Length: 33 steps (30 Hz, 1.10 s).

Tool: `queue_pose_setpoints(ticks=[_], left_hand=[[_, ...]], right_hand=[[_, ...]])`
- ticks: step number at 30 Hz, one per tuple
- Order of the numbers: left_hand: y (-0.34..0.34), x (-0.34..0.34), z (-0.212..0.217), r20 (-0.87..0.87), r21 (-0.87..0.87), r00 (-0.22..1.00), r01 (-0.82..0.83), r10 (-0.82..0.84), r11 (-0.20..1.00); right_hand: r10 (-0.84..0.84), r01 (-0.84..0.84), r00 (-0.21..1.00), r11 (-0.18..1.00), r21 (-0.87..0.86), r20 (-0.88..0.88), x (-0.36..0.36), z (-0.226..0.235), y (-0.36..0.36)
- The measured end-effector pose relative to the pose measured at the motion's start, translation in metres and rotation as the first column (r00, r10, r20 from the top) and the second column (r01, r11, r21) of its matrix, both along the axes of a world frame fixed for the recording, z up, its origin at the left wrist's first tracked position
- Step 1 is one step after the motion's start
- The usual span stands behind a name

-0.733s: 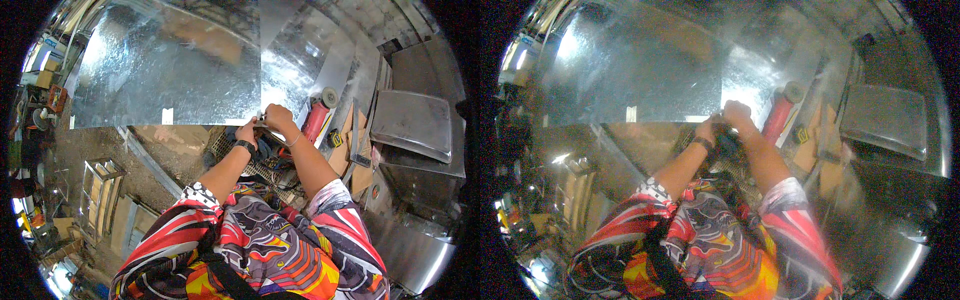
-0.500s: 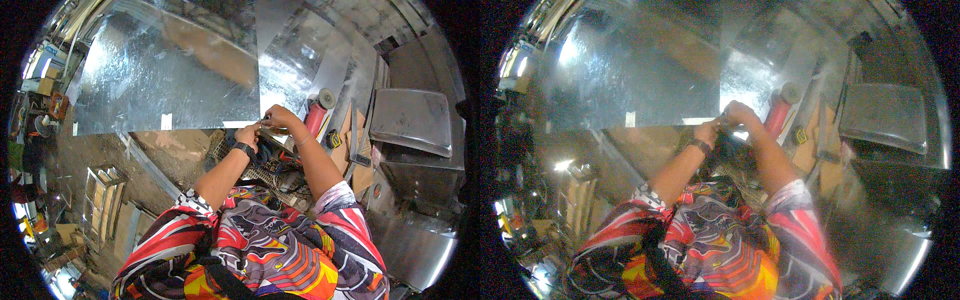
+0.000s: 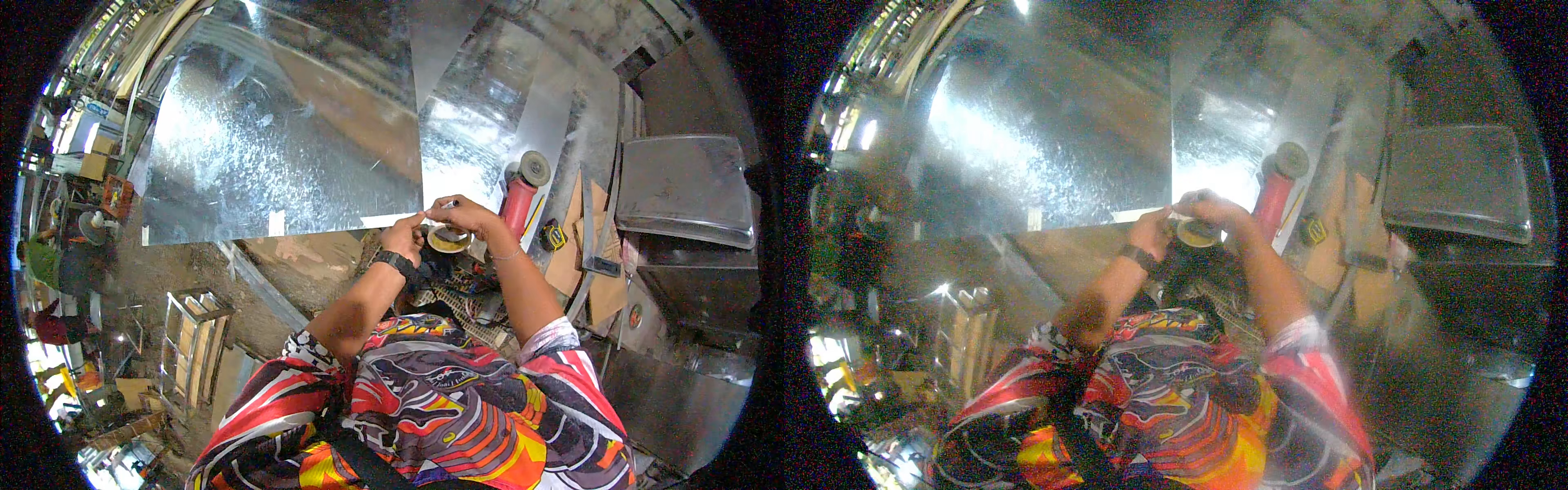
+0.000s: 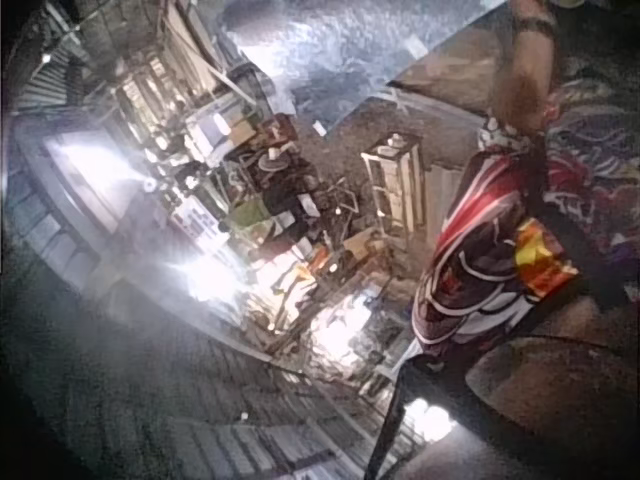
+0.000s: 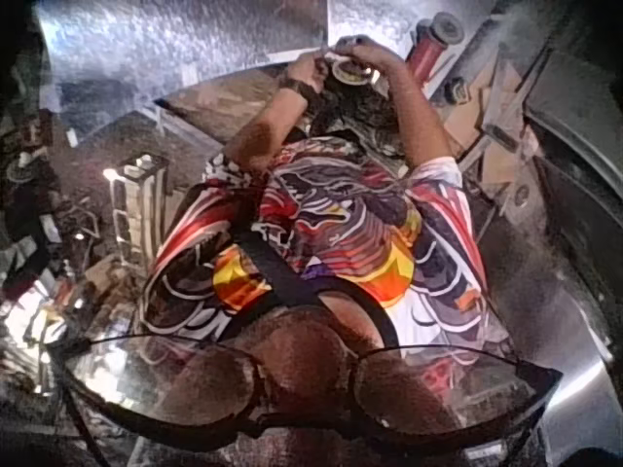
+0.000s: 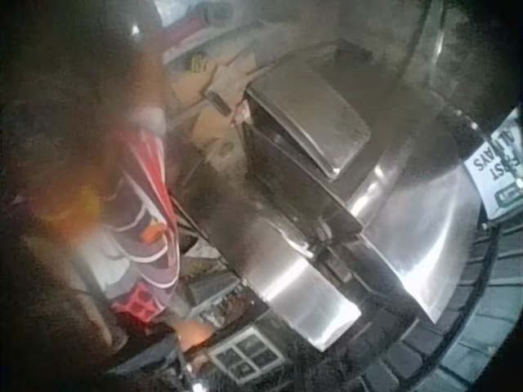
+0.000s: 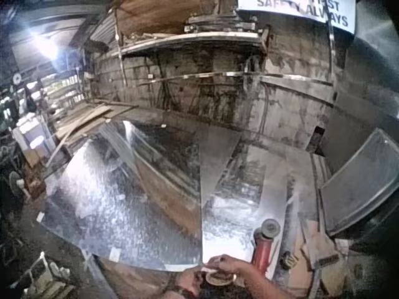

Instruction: The person measures and marks a large metal sheet using a tape measure, square ruler, and pencil. They repeatedly position the tools, draw lines, and adjust measurements on the sheet's surface.

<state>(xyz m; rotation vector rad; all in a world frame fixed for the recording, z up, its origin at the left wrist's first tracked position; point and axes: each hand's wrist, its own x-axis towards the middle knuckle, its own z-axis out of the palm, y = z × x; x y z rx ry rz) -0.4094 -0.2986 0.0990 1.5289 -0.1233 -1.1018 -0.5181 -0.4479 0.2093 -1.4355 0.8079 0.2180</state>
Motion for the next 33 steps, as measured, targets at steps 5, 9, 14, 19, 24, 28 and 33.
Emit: queue_pose_setpoints(ticks=[5, 9, 14, 19, 24, 28, 33], left_hand=[[-0.014, -0.001, 0.006, -0.518, 0.066, 0.803, -0.307, 0.296, 0.949], [-0.006, -0.001, 0.004, -0.531, 0.066, 0.799, -0.295, 0.284, 0.953], [0.010, -0.001, -0.008, -0.362, -0.029, 0.920, -0.175, 0.153, 0.984], [0.018, 0.022, 0.036, -0.603, 0.179, 0.794, 0.039, 0.078, 0.983], [0.022, 0.007, 0.030, -0.460, 0.156, 0.876, -0.079, 0.143, 0.985], [0.025, 0.020, 0.031, -0.390, 0.088, 0.918, 0.112, -0.070, 0.990], [0.017, 0.036, 0.078, -0.084, 0.129, 0.868, 0.496, -0.489, 0.859]], right_hand=[[-0.199, 0.189, 0.978, 0.972, 0.138, 0.061, -0.008, -0.028, 0.020], [-0.243, 0.252, 0.968, 0.932, 0.261, -0.065, -0.008, -0.028, 0.024], [-0.183, 0.182, 0.983, 0.975, 0.127, -0.002, -0.010, -0.066, 0.024], [-0.212, 0.211, 0.977, 0.977, -0.031, -0.005, -0.008, -0.047, 0.041], [-0.247, 0.248, 0.969, 0.965, 0.082, -0.032, -0.008, -0.043, 0.037], [-0.303, 0.306, 0.952, 0.945, 0.116, -0.048, -0.004, -0.042, 0.046], [-0.242, 0.240, 0.970, 0.952, -0.192, 0.011, -0.037, -0.070, 0.106]])
